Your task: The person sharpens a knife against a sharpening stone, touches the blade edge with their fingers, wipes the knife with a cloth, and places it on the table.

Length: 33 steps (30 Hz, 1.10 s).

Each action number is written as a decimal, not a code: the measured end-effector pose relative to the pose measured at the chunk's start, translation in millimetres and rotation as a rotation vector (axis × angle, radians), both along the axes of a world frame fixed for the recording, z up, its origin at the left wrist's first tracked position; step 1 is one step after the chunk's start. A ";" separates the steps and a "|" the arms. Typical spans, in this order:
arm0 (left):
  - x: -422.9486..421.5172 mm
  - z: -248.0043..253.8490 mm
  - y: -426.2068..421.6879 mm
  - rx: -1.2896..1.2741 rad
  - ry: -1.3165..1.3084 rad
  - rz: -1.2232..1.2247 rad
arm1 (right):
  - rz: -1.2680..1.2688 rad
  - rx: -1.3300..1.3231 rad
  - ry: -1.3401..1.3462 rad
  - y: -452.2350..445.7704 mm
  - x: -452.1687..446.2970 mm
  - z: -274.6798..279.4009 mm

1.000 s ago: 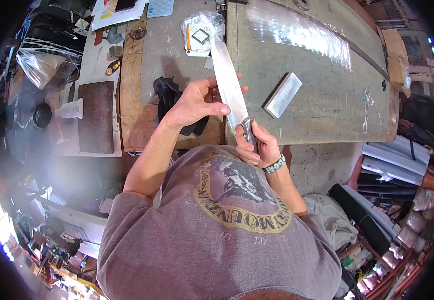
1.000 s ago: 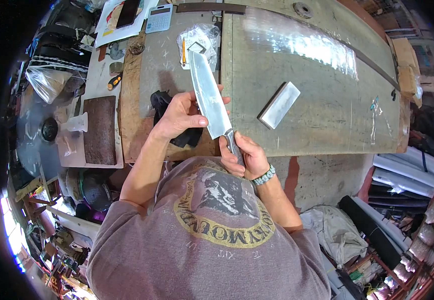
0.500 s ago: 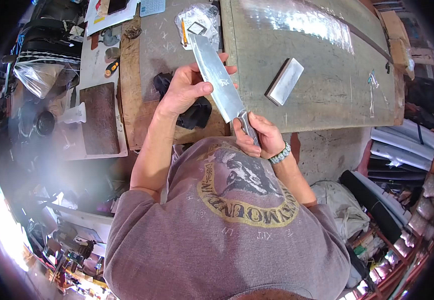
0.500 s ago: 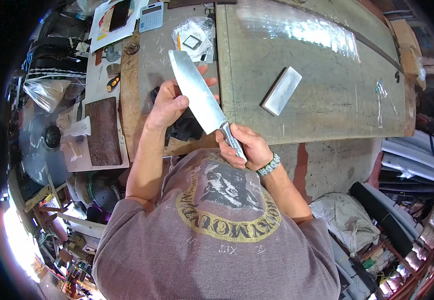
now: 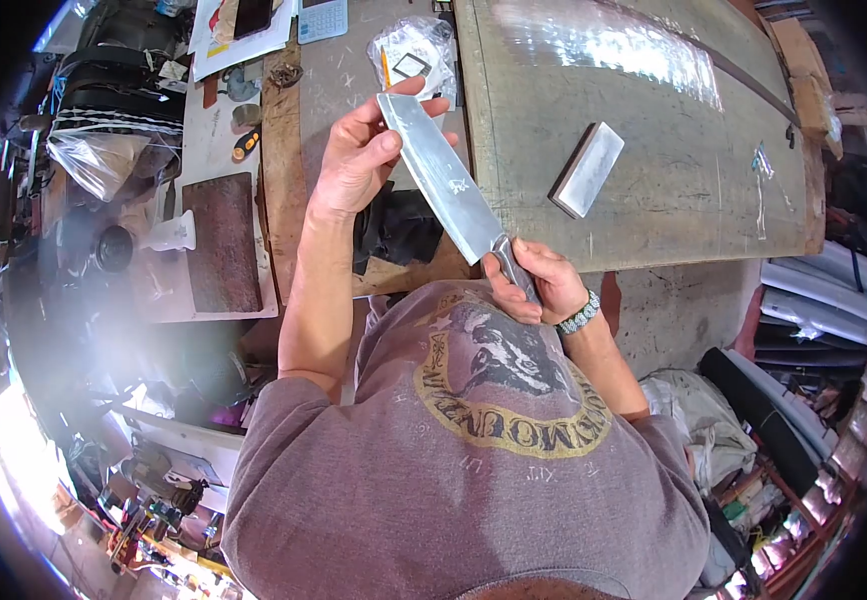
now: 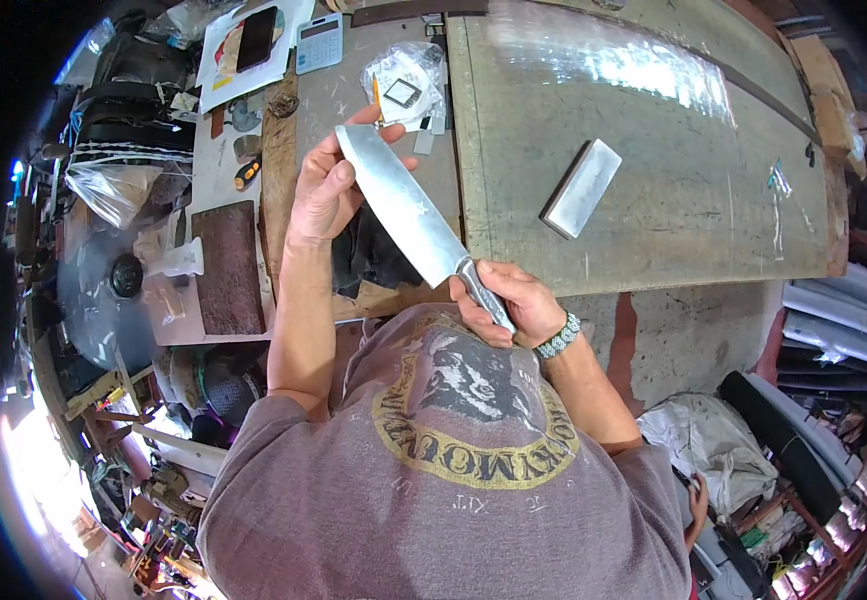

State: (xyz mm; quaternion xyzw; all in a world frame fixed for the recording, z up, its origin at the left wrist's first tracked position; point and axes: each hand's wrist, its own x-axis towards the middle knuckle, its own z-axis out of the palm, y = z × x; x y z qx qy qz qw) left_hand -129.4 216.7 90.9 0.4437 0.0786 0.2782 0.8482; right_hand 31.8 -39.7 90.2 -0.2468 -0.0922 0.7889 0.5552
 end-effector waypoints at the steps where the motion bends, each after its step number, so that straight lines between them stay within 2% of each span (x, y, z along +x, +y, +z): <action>1: -0.3 -1.8 0.2 -0.011 -0.014 -0.005 | 0.005 0.005 -0.004 -0.3 0.0 -0.3; 8: -5.8 -1.4 0.5 0.009 0.021 -0.013 | 0.023 -0.015 -0.009 -0.6 1.2 3.5; 11: -5.9 -12.5 8.1 -0.109 -0.075 -0.046 | 0.033 -0.022 -0.021 -0.2 2.5 4.1; 15: -5.4 -7.1 7.0 -0.018 0.149 0.060 | 0.029 -0.027 -0.022 2.1 1.6 5.7; 23: -7.4 -8.8 5.9 -0.096 0.032 0.005 | 0.030 -0.041 0.017 0.7 2.5 7.3; 26: -5.1 -10.0 5.8 0.038 0.068 0.005 | 0.018 -0.019 0.071 1.3 2.5 5.3; 27: -3.8 -7.3 5.0 0.002 0.113 0.003 | 0.016 -0.014 0.070 1.2 3.0 3.8; 30: 11.2 1.1 -9.4 0.033 0.023 0.060 | -0.028 0.024 0.073 0.8 2.0 -2.6; 31: 13.3 10.0 -16.5 0.024 0.129 0.026 | -0.063 0.032 0.056 2.3 0.0 -3.6; 33: 17.0 0.4 -34.4 0.010 0.115 -0.064 | -0.122 0.033 -0.003 4.1 -0.6 -7.7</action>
